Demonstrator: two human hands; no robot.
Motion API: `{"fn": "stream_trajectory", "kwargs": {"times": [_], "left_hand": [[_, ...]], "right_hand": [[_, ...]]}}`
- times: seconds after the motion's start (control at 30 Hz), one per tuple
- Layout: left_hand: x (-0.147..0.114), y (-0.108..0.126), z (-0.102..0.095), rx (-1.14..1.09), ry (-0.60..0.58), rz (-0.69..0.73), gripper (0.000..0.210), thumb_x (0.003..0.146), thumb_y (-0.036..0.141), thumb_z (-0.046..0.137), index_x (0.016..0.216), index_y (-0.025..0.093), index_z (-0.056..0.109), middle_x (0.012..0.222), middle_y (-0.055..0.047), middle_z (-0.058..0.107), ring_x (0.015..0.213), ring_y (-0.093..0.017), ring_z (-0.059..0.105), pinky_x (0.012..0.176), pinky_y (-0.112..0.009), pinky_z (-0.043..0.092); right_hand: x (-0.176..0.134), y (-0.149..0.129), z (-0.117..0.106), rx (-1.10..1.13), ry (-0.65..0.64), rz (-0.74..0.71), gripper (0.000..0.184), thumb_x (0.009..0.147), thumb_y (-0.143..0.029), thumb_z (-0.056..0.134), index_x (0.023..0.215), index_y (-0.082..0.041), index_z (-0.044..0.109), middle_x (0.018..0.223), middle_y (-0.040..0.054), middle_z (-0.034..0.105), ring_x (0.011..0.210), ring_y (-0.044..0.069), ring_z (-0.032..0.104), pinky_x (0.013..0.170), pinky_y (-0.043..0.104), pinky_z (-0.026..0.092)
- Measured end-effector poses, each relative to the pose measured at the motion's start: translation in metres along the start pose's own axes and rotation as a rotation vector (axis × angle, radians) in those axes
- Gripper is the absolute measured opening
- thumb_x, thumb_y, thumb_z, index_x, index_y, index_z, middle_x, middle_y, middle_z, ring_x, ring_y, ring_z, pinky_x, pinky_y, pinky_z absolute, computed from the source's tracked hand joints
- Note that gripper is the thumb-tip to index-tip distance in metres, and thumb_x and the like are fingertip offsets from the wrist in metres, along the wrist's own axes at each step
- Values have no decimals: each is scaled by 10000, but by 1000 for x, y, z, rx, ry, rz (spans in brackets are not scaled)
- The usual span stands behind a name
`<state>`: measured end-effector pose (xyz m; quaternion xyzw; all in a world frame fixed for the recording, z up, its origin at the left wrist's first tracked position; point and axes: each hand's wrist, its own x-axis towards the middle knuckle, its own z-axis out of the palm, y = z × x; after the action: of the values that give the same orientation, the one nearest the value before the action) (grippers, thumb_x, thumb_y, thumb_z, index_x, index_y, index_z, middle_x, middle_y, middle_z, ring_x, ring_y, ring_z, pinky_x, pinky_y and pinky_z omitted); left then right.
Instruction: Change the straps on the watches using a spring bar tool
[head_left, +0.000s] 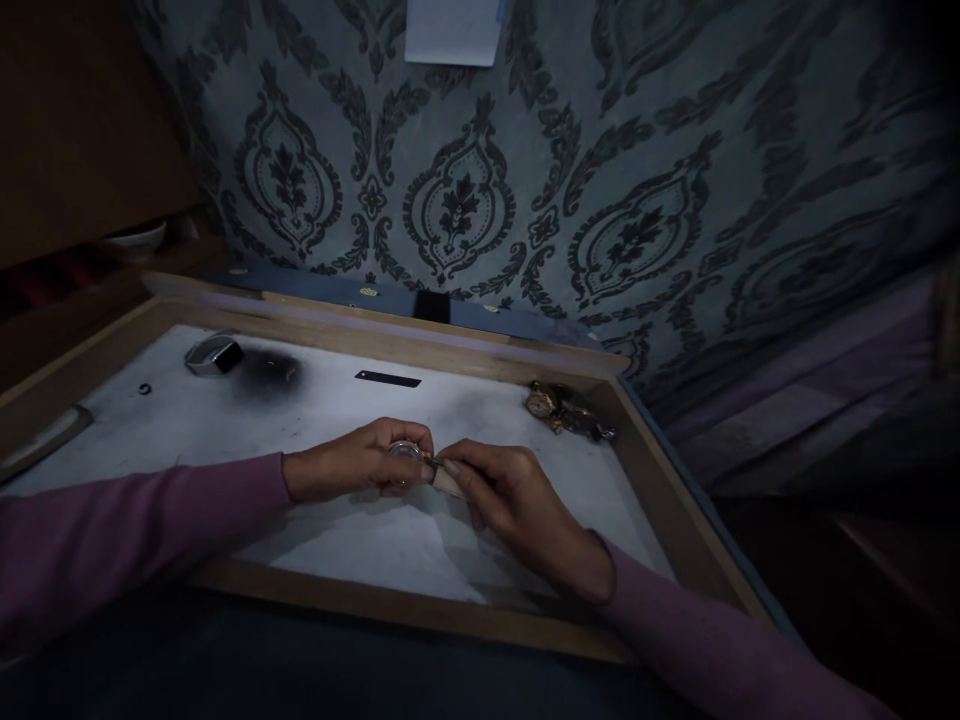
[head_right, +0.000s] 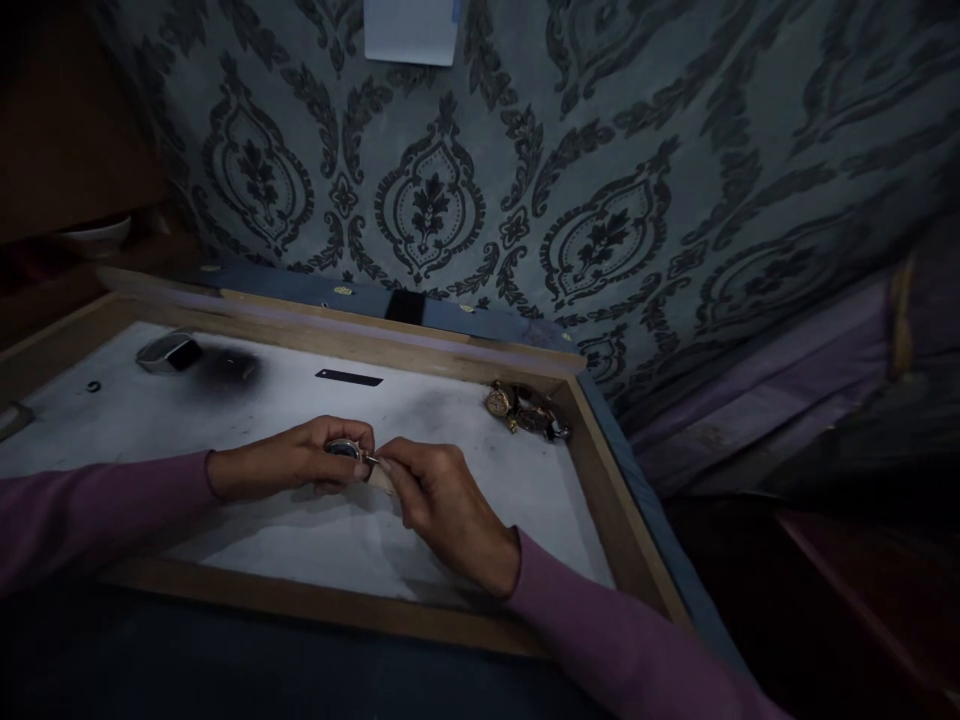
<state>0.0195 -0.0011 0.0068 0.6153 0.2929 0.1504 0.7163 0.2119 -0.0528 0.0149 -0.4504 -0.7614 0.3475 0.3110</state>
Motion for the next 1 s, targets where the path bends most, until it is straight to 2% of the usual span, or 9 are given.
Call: {"fn": "stream_trajectory", "kwargs": {"times": [0.27,0.47,0.6,0.77,0.9,1.0], "left_hand": [[0,2,-1,1,30,-16,165,790,308,611,804,185,502,503,86,437,444,-68,331,438,-195,219],[0,2,0,-24,43,-26,183,790,320,611,809,192,481,481,93,435,436,-68,320,446,-194,226],[0,1,0,-40,49,-21,163,794,305,601,821,190,488,475,95,434,432,-67,319,454,-191,237],[1,0,0,-46,66,-8,178,805,317,605,837,184,490,483,99,434,442,-67,325,464,-198,250],[2,-1,0,-49,29,25,239,814,369,632,822,174,495,495,94,437,460,-67,342,474,-207,256],[3,-3,0,-37,53,22,295,823,426,633,818,168,489,549,84,449,481,-63,368,484,-211,267]], "right_hand": [[-1,7,-2,63,20,82,234,945,-217,469,942,-140,690,496,-36,560,464,101,541,490,214,399],[2,6,-3,235,61,114,211,924,-238,495,1080,-156,610,590,-45,572,454,90,551,464,208,394],[5,8,-1,347,48,153,159,899,-257,508,945,-164,629,642,-25,583,456,82,531,451,209,382],[7,7,2,435,10,290,241,850,-376,620,903,-141,640,595,-4,600,488,94,504,444,200,363],[10,7,4,496,31,269,293,740,-417,743,806,-147,651,678,-10,599,505,71,472,465,205,370],[11,9,4,507,40,260,286,751,-426,727,791,-151,663,658,-26,569,487,61,419,466,211,358]]}}
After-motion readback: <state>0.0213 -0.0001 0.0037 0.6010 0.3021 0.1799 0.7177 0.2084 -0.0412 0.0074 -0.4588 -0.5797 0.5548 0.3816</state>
